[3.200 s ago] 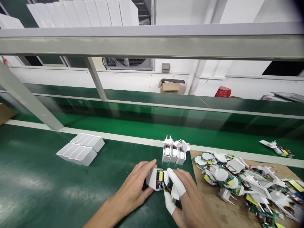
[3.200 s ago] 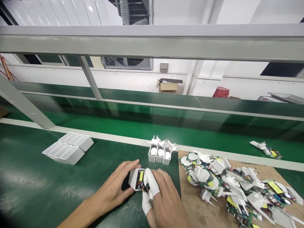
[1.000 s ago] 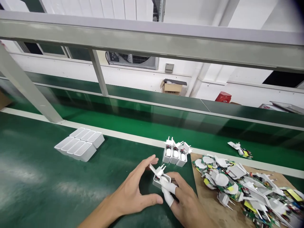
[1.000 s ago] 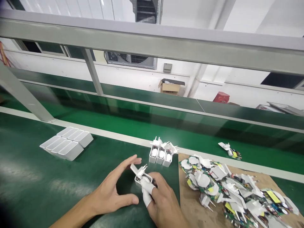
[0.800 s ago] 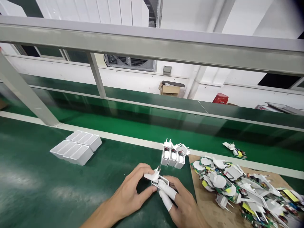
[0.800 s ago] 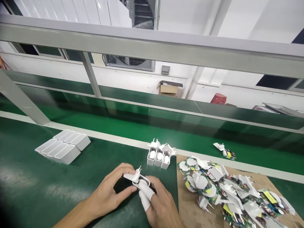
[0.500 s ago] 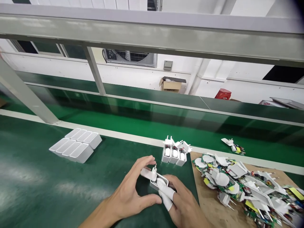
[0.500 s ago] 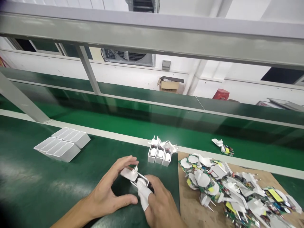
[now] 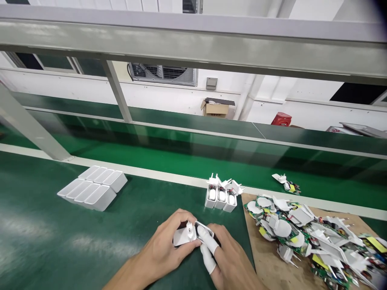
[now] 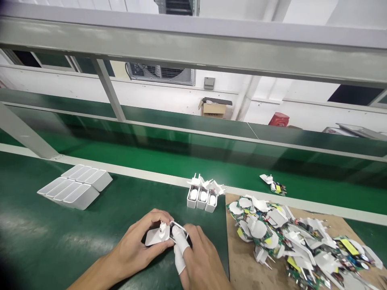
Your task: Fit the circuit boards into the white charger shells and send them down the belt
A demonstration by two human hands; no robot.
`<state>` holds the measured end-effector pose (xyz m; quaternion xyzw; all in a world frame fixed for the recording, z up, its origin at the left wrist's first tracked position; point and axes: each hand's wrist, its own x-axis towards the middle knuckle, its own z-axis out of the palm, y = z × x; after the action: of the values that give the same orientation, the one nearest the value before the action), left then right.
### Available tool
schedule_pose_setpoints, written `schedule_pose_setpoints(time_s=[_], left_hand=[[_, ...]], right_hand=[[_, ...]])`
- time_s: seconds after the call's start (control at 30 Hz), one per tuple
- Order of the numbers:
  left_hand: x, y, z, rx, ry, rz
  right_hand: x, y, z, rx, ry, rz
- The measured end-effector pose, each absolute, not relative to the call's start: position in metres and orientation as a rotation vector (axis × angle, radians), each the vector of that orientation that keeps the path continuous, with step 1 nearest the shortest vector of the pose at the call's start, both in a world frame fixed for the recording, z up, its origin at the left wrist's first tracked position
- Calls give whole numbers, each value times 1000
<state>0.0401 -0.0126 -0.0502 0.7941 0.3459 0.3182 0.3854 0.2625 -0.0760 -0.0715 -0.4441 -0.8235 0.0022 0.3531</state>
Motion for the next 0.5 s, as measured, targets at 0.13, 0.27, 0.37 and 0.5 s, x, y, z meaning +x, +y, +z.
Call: schedule_pose_setpoints(time_s=[0.13, 0.27, 0.37, 0.5], left_hand=[[40, -12, -48, 1999, 887, 792], [38, -12, -47, 1990, 901, 766], [37, -11, -49, 1976, 908, 763], [40, -15, -54, 1967, 818, 928]], right_hand=[[262, -75, -74, -1164, -2043, 220], [267, -75, -79, -1092, -1914, 278], [266, -75, -78, -1046, -1905, 360], [258, -74, -81, -1074, -1435, 932]])
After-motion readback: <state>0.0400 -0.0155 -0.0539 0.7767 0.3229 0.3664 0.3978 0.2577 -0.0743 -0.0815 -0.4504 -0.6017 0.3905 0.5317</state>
